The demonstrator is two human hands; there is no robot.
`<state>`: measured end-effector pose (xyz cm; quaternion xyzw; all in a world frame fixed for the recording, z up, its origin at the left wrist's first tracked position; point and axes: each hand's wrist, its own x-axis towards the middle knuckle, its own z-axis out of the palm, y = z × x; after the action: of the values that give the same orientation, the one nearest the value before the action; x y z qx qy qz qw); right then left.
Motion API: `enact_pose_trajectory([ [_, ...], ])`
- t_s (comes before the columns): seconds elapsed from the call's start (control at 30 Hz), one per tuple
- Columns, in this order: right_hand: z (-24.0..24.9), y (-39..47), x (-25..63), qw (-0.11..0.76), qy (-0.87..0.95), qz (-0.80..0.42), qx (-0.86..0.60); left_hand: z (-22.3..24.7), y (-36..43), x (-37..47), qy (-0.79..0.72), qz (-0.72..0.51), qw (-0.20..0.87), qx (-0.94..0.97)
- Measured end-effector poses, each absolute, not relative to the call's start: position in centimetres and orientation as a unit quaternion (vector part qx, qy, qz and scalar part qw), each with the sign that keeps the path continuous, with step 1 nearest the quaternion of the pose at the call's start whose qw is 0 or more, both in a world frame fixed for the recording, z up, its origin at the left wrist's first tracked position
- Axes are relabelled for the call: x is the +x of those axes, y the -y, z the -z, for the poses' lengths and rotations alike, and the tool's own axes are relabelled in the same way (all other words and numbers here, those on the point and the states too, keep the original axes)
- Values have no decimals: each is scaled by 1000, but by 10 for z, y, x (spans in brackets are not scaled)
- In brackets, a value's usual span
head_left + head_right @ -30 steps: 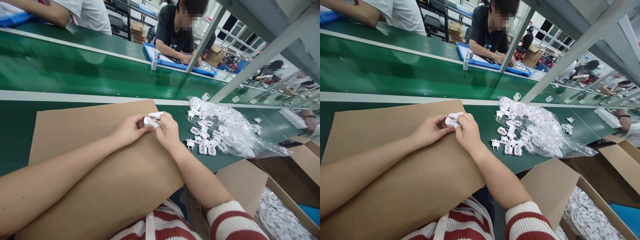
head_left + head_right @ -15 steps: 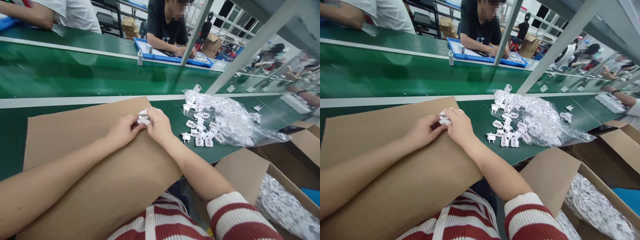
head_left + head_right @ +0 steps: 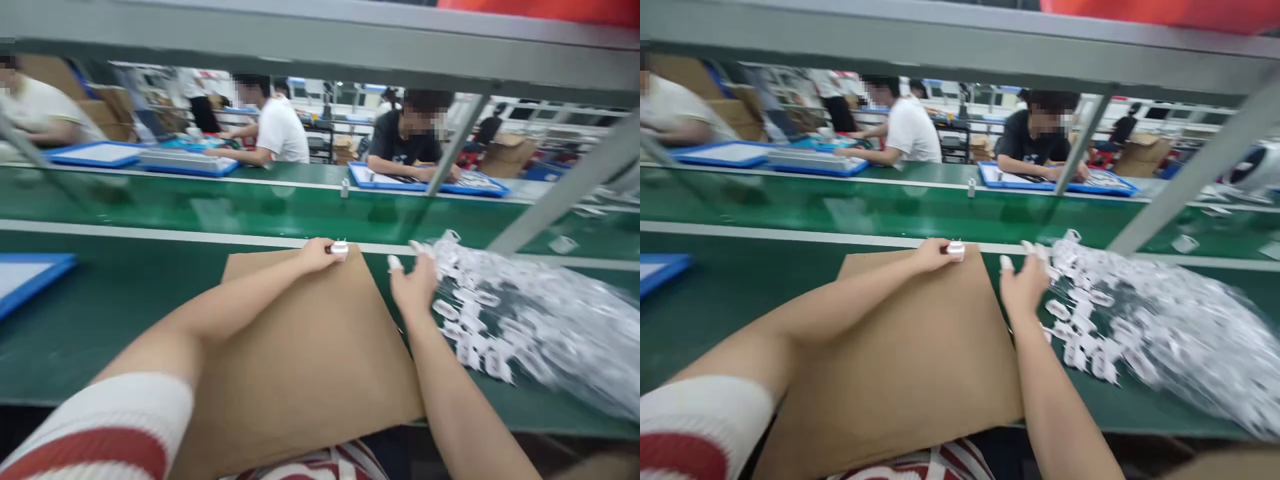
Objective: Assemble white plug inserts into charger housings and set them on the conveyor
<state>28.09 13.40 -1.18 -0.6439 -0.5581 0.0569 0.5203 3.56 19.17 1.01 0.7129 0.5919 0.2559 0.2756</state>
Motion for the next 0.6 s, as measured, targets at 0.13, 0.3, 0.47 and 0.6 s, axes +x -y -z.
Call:
enact_pose_trajectory([
  [0.13, 22, -141, 309, 461, 481, -70, -742, -17, -233, 6, -691, -281, 210, 632],
  [0.3, 41, -151, 331, 332, 436, -98, -831, -24, -252, -14, -755, -259, 179, 575],
  [0.47, 40, -151, 337, 228, 530, -47, -816, -24, -236, 10, -785, -283, 97, 543],
  [0.6, 22, -135, 325, 148, 620, -70, -767, -14, -199, 50, -744, -312, 51, 589],
])
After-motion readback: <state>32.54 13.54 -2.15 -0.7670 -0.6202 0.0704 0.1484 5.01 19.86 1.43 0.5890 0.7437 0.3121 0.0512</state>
